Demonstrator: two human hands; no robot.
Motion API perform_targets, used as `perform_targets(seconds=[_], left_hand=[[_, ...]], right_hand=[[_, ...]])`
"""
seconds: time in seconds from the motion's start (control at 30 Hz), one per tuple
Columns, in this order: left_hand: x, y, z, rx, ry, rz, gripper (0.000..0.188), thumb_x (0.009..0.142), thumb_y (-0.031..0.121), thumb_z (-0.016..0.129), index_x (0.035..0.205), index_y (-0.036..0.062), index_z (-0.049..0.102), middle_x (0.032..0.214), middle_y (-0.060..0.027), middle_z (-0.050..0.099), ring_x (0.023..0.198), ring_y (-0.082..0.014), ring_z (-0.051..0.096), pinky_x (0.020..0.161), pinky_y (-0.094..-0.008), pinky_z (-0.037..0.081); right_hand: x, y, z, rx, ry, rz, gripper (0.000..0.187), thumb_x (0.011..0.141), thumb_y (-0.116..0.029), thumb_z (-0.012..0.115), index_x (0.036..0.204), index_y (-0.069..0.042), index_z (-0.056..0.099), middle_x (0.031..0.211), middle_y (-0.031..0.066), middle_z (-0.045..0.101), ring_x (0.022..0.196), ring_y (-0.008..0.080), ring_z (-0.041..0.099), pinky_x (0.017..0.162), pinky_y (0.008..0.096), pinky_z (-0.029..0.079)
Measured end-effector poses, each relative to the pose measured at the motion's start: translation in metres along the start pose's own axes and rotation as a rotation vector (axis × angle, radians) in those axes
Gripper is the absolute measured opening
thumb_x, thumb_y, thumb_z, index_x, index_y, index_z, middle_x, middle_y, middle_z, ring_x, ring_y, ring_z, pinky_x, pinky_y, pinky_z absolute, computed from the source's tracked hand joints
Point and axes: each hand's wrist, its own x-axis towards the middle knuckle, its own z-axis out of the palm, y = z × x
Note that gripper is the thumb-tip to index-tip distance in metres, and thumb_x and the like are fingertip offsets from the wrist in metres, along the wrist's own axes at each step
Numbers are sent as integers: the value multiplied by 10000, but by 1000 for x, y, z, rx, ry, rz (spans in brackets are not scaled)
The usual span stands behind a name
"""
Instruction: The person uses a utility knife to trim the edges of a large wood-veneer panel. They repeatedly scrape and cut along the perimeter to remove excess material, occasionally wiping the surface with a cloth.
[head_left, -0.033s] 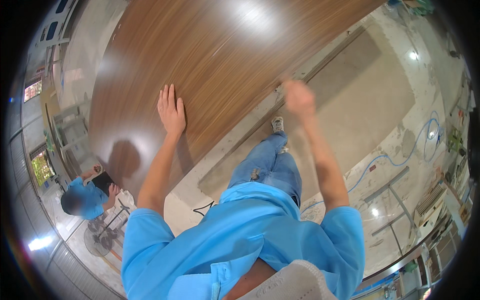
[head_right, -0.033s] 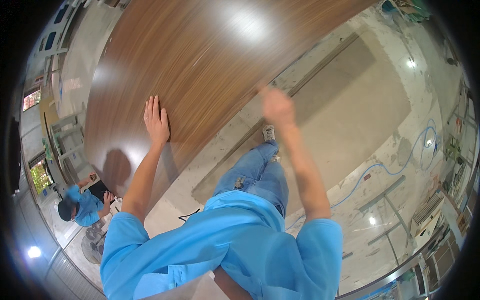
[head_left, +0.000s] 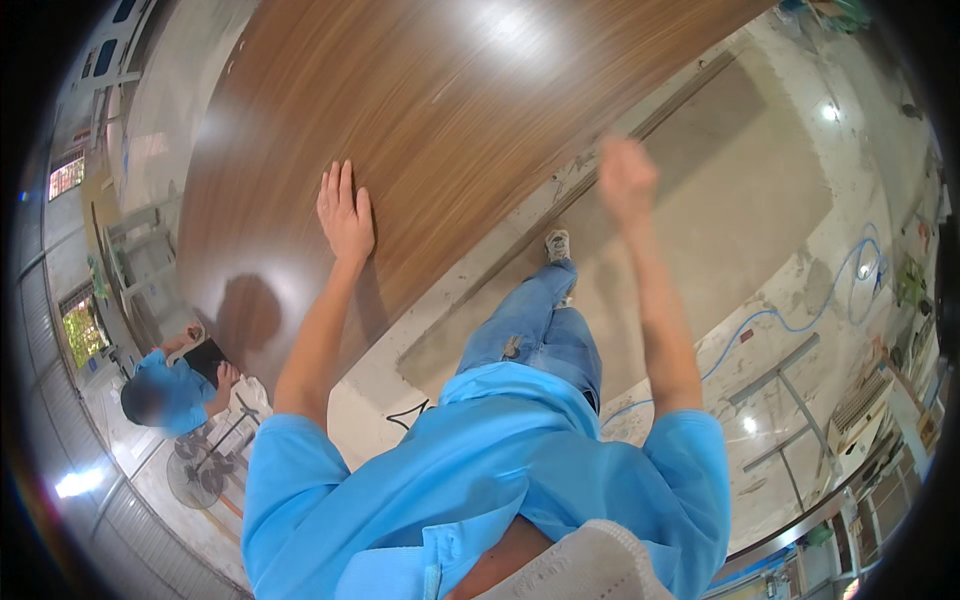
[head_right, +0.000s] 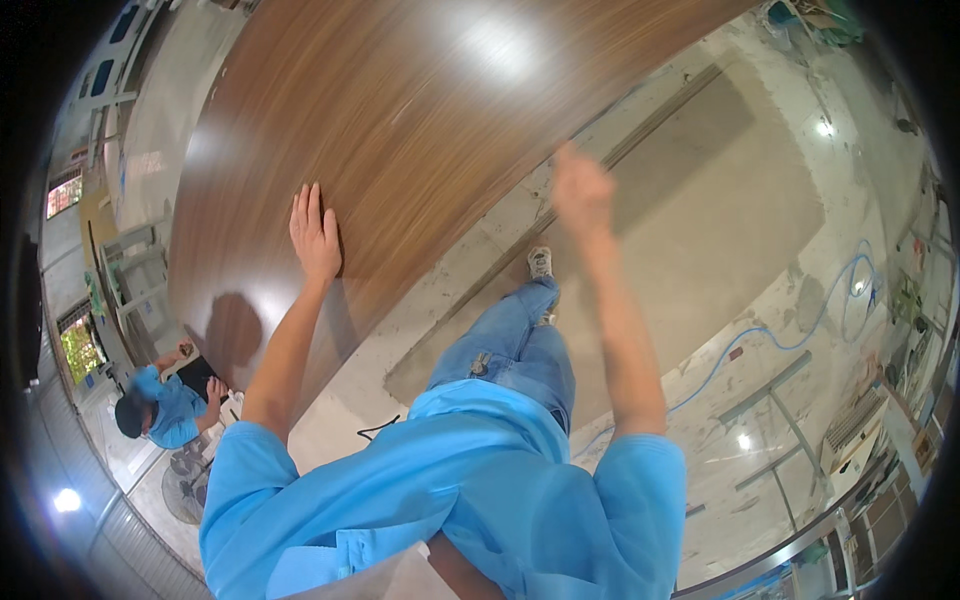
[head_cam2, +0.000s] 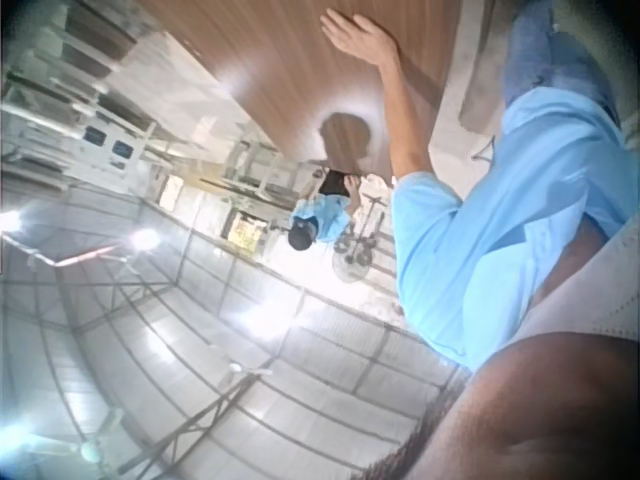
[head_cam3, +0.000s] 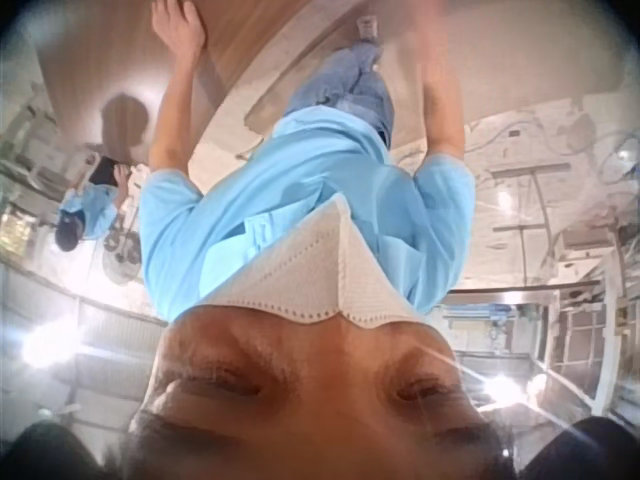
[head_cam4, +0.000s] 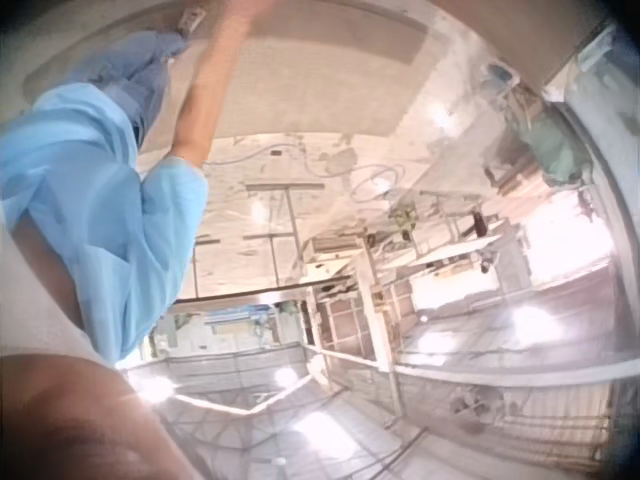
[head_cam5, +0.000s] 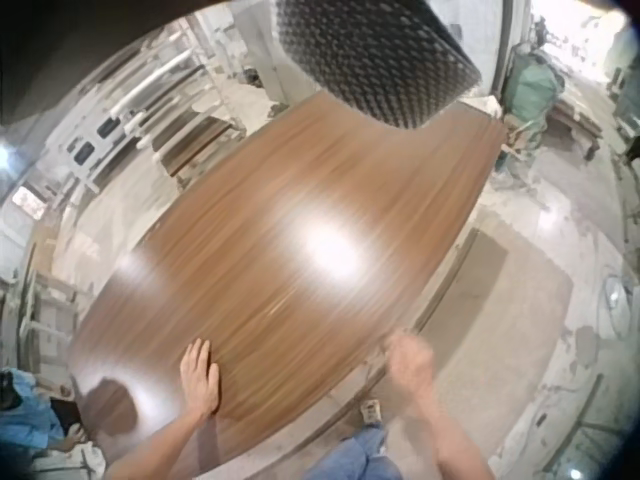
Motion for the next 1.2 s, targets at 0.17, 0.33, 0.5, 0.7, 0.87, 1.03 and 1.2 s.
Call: perform_targets(seconds=[0.17, 0.33, 0.5, 0.7, 0.87, 1.03, 1.2], left_hand=[[18, 1, 18, -12, 32, -8, 573, 1096, 402, 467, 1632, 205, 433, 1687, -79, 411, 1579, -325, 319, 1288, -522, 228], [23, 1, 20, -6, 52, 0, 583, 1101, 431, 449, 1639, 208, 421, 1699, -63, 395, 1591, -304, 302, 1292, -514, 214], [28, 4, 22, -29, 90, 17, 574, 1085, 423, 478, 1613, 200, 458, 1677, -75, 427, 1568, -319, 338, 1286, -519, 230], [29, 1, 24, -26, 134, 29, 557, 1073, 423, 489, 1577, 187, 500, 1646, -97, 463, 1551, -337, 358, 1278, -532, 242], [30, 4, 24, -79, 147, 28, 570, 1068, 429, 480, 1582, 183, 493, 1651, -106, 455, 1554, -345, 348, 1285, -540, 223], [33, 1, 26, -97, 145, 42, 561, 1081, 440, 472, 1580, 186, 500, 1654, -110, 454, 1557, -348, 349, 1277, -531, 230], [41, 1, 31, -83, 227, 92, 562, 1058, 408, 538, 1553, 144, 527, 1641, -119, 474, 1548, -356, 368, 1270, -516, 259]], right_hand=[[34, 26, 14, 62, 94, 186, 419, 953, -82, 689, 1372, -95, 688, 810, 125, 651, 718, 319, 645, 638, 424, 554], [-55, -112, 39, 133, 5, 33, 569, 859, 31, 712, 1412, -94, 666, 827, 89, 645, 715, 276, 639, 630, 403, 555], [-72, -159, 27, 322, -262, -145, 569, 830, 5, 736, 1387, -104, 691, 901, 92, 700, 802, 268, 693, 693, 394, 587], [-23, -82, 37, 69, 108, 135, 347, 951, -57, 687, 1295, -67, 723, 839, 124, 678, 727, 261, 672, 614, 378, 543], [-97, -187, 57, 165, 55, 42, 538, 902, 5, 701, 1434, -59, 654, 781, 92, 619, 659, 272, 601, 588, 381, 534], [-124, -265, 47, 407, -136, -101, 578, 873, 34, 685, 1444, -38, 636, 813, 82, 646, 673, 250, 627, 588, 380, 539], [-67, -192, 44, 115, 60, 167, 332, 962, -42, 693, 1286, -102, 731, 882, 82, 706, 716, 250, 677, 605, 365, 553]])
